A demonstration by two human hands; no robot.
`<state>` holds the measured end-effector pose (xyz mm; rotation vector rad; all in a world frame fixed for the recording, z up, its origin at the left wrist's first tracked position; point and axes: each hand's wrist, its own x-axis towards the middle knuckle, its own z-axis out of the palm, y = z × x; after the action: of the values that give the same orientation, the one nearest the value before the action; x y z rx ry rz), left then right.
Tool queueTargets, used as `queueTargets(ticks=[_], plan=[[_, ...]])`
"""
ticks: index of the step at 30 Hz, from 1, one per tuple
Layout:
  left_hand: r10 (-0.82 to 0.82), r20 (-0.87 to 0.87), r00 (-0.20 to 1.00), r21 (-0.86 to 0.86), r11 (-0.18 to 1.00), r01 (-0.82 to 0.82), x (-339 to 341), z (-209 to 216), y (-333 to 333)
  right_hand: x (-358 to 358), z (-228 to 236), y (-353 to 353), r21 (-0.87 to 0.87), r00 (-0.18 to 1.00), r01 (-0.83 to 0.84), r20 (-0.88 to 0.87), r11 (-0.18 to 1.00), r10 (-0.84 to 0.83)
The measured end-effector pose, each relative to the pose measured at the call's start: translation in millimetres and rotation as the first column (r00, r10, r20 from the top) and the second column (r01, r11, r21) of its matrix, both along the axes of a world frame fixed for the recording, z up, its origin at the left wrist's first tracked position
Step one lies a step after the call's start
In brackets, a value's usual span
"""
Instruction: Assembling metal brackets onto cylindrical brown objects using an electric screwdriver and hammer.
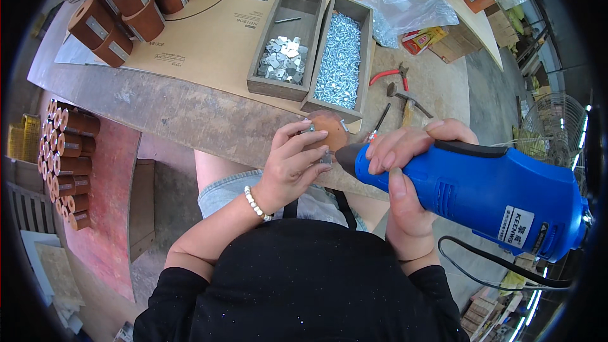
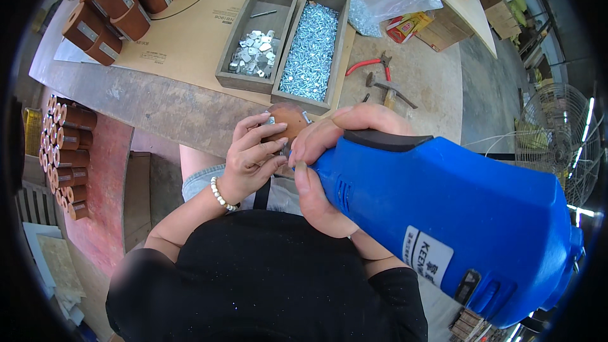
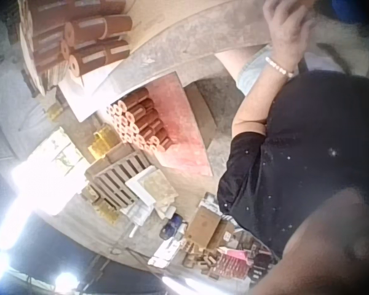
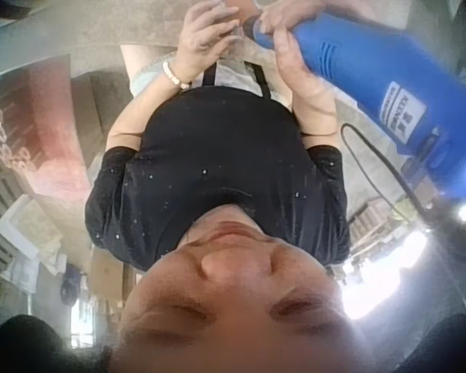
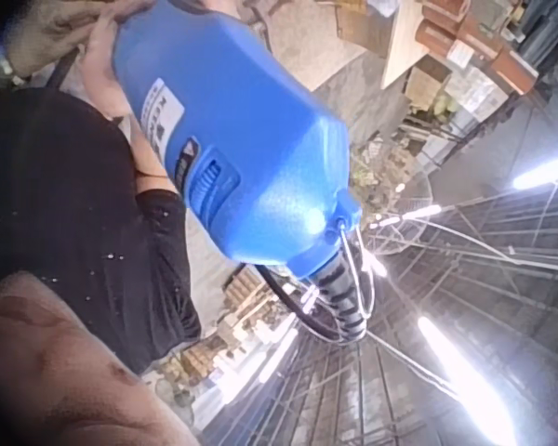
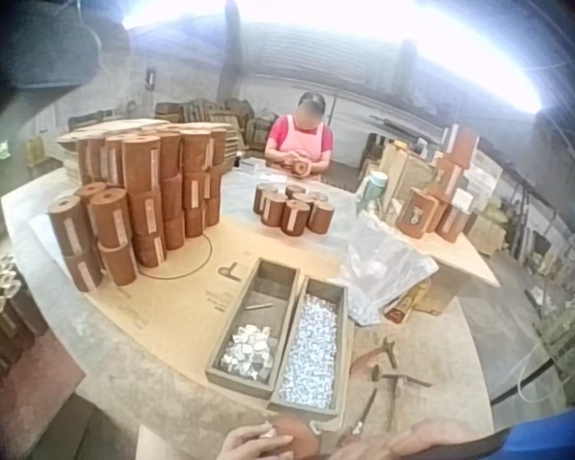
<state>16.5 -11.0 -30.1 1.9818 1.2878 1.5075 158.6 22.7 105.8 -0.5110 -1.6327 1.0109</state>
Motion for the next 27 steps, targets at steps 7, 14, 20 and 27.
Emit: queueTargets(ticks=[7, 14, 20, 27], plan=[[-0.003, 0.008, 1.0, 0.025, 1.0, 0.003, 0.0, 0.2, 1.0, -3.9, 5.5, -5.8, -0.097, 0.996, 0.05, 0.079, 0.994, -0.043], [-0.004, 0.017, 1.0, 0.01, 1.0, 0.004, 0.2, 0.9, 0.5, -4.0, 7.2, -2.7, -0.135, 0.993, 0.048, 0.116, 0.99, -0.032], [-0.009, 0.028, 1.0, 0.014, 1.0, 0.009, -0.7, -0.6, 0.0, 1.0, 4.7, 0.3, -0.014, 0.972, -0.055, 0.226, 0.998, 0.057], [0.001, 0.025, 1.0, -0.008, 1.0, -0.001, -0.7, 0.4, 0.4, -6.8, 7.2, 6.8, -0.146, 0.992, 0.028, 0.123, 0.989, -0.01]])
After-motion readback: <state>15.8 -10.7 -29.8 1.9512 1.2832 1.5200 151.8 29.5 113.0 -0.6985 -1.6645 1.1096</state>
